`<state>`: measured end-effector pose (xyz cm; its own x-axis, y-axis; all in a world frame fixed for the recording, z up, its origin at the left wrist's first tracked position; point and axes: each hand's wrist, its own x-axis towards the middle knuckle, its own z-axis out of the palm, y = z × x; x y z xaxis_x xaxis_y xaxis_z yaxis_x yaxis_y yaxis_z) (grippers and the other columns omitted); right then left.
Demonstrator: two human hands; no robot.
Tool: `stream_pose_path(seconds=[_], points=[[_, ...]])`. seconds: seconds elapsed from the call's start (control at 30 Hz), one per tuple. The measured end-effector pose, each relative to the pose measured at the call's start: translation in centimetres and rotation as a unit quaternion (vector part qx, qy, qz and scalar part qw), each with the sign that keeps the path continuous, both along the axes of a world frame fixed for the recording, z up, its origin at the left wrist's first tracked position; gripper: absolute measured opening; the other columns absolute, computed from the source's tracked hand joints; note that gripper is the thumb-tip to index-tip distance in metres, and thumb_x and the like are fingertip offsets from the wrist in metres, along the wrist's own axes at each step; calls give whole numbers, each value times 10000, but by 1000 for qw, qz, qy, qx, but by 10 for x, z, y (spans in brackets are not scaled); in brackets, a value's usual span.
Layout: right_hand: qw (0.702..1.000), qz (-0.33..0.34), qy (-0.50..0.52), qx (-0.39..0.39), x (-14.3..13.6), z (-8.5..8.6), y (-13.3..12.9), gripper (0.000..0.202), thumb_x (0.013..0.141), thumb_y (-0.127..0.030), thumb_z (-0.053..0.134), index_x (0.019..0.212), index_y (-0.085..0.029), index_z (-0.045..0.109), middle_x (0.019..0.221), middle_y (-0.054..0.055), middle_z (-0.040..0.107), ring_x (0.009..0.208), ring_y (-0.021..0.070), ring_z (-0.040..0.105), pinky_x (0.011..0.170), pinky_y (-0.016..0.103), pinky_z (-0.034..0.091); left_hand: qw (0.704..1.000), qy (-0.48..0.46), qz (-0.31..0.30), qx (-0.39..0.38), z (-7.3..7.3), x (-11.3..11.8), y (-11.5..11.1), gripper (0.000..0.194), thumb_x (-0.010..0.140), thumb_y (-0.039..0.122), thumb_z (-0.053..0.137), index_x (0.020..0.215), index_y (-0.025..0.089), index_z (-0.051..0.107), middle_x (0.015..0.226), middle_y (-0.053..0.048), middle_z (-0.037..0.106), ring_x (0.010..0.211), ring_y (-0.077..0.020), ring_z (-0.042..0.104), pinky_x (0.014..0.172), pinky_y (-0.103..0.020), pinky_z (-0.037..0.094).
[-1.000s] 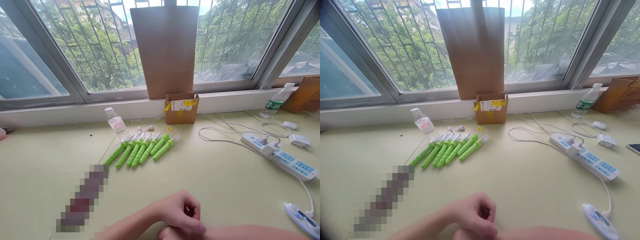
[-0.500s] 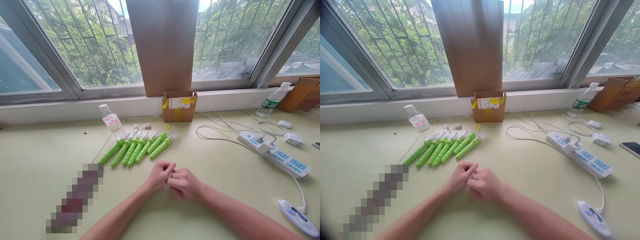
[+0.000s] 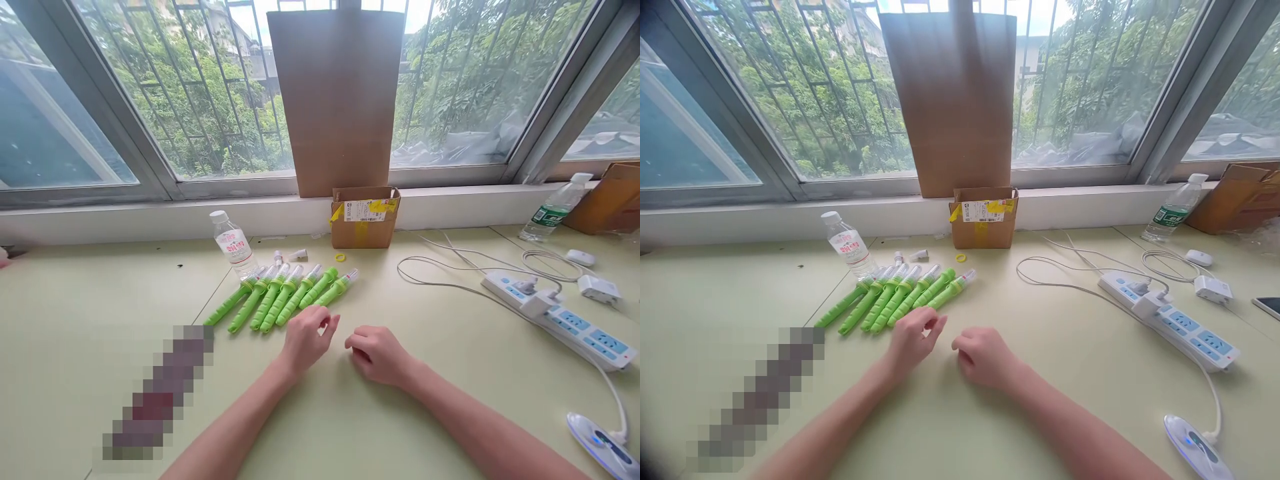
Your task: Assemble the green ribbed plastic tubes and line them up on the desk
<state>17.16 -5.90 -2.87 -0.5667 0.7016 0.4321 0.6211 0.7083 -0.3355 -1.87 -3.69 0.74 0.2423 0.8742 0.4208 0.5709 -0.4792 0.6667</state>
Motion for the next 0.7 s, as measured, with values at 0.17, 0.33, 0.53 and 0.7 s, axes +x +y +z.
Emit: stream_pose_path(seconds=[0.17,0.33,0.53,0.7], points=[[1000,0,0,-6,-1,-1,-2,206,727,-78,466,810,-199,610,670,6,585,580,121,477,527,234,283,910,-347,-36,-225,13,-10,9,354,861,496,410,982,181,518,840,-58,627,712,-185,622,566,-282,475],[1000,-6,-8,-9,-1,0,-2,193,737,-84,470,802,-203,608,679,4,589,586,118,477,531,234,276,842,-450,-71,-290,19,-11,9,399,851,501,399,1072,180,481,900,-77,641,737,-219,650,564,-320,499],[1000,-11,-16,-14,-2,1,-2,184,742,-83,472,792,-204,602,687,4,592,587,115,473,537,235,270,879,-386,-68,-273,14,-10,8,379,872,507,347,1010,182,485,813,-49,614,650,-187,623,525,-300,479],[1000,-11,-12,-15,-2,1,-2,193,737,-67,468,788,-201,597,685,6,587,583,114,472,541,234,271,996,-49,70,-14,1,-14,12,267,854,432,459,958,201,545,891,-76,621,891,-230,587,752,-363,489]])
